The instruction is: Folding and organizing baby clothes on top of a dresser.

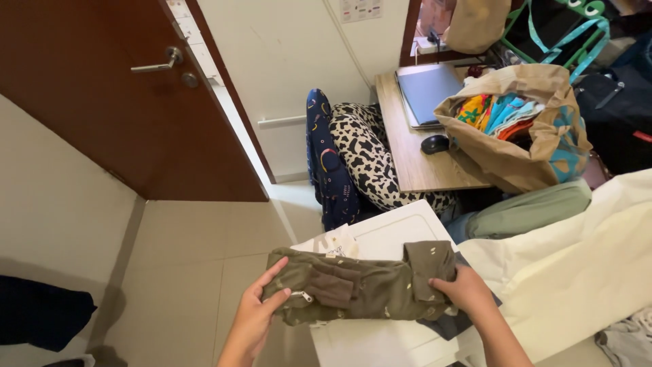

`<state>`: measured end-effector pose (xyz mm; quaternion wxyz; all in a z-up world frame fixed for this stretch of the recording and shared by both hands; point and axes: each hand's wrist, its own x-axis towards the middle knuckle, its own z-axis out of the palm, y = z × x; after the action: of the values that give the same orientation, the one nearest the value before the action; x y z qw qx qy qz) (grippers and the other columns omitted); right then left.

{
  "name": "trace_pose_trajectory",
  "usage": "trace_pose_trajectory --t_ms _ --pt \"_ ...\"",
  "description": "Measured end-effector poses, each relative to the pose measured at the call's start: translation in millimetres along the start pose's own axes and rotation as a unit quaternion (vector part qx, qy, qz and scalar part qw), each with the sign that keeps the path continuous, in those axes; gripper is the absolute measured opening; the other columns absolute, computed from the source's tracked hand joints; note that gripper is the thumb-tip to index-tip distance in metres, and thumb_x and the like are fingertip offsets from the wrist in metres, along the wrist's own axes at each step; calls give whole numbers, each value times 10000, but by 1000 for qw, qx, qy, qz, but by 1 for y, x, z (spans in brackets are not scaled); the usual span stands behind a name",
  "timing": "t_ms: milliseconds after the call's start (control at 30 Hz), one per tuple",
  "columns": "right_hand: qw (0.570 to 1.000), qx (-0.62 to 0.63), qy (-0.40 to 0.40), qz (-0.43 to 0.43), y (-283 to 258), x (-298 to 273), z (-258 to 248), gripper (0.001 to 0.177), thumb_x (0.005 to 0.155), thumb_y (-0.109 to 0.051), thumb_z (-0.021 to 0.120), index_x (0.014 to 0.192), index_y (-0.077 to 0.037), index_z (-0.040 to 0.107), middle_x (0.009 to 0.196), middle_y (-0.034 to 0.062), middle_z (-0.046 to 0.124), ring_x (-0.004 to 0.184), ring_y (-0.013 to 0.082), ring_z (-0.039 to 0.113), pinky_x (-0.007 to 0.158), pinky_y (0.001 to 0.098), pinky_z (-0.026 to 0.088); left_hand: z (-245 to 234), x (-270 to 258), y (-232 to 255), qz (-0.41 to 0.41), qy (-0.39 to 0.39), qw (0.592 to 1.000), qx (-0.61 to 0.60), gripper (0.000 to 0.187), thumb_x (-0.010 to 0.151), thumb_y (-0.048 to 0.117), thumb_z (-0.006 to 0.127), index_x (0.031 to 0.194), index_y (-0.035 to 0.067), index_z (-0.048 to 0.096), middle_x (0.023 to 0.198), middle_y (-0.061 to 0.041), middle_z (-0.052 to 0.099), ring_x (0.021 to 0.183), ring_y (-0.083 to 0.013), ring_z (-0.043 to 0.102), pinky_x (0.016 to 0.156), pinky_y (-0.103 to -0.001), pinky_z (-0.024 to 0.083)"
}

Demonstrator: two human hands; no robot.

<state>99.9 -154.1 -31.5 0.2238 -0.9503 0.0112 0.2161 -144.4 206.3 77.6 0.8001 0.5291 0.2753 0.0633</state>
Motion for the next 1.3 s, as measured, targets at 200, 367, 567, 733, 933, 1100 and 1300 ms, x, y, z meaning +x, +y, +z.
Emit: trace_pose_trajectory --t_ms 200,367,567,733,933,1100,1300 --pt "991 -19 90 -96 -110 -95 -52 725 715 -327 840 1361 -111 591 1087 172 750 1012 338 714 896 428 565 10 7 -7 -3 28 999 30 621 854 28 680 1463 106 583 1296 -99 718 1110 -160 676 956 -306 518" --pt "978 69 49 -189 -200 -188 -36 419 787 -273 803 1178 -193 675 1014 99 760 929 282 741 814 371 589 25 2 -10 -19 19 999 -35 564 894 215 688 1433 76 593 1302 -100 729 1155 -159 681 984 -312 512" --pt "875 269 -207 -346 -207 -188 27 625 868 -253 712 1446 -187 484 1204 34 697 1096 161 698 872 326 590 6 17 -23 -5 21 998 -53 457 879 196 730 1271 -30 662 1130 -138 755 980 -214 722 840 -360 574" --pt "913 384 -34 -133 -96 -107 88 399 949 -357 612 1241 -89 656 1041 123 756 950 192 719 810 289 594 -24 31 -39 -33 22 999 -24 454 819 -9 669 1271 -39 630 1130 -140 749 965 -219 722 841 -357 578" --pt "802 563 -190 59 -38 -60 141 552 1065 -446 584 1267 57 691 1030 147 622 910 256 571 779 388 512 -17 23 -23 -7 -134 989 -60 561 789 -16 678 1342 -65 596 1191 -143 703 1038 -211 680 914 -351 552" --pt "712 653 -258 22 -79 -109 96 579 943 -338 583 1386 34 547 1334 169 690 1179 261 671 985 419 534 -5 29 5 -3 -257 960 -114 662 754 44 768 1378 -3 552 1264 -114 678 1154 -205 664 1015 -367 538" --pt "721 613 -269 -181 -71 -131 79 770 856 -75 712 1534 -20 352 1444 174 563 1303 244 569 1095 419 445 -6 41 -4 -46 -89 990 -102 513 874 179 741 1314 -54 616 1188 -181 714 1025 -292 699 887 -465 576"
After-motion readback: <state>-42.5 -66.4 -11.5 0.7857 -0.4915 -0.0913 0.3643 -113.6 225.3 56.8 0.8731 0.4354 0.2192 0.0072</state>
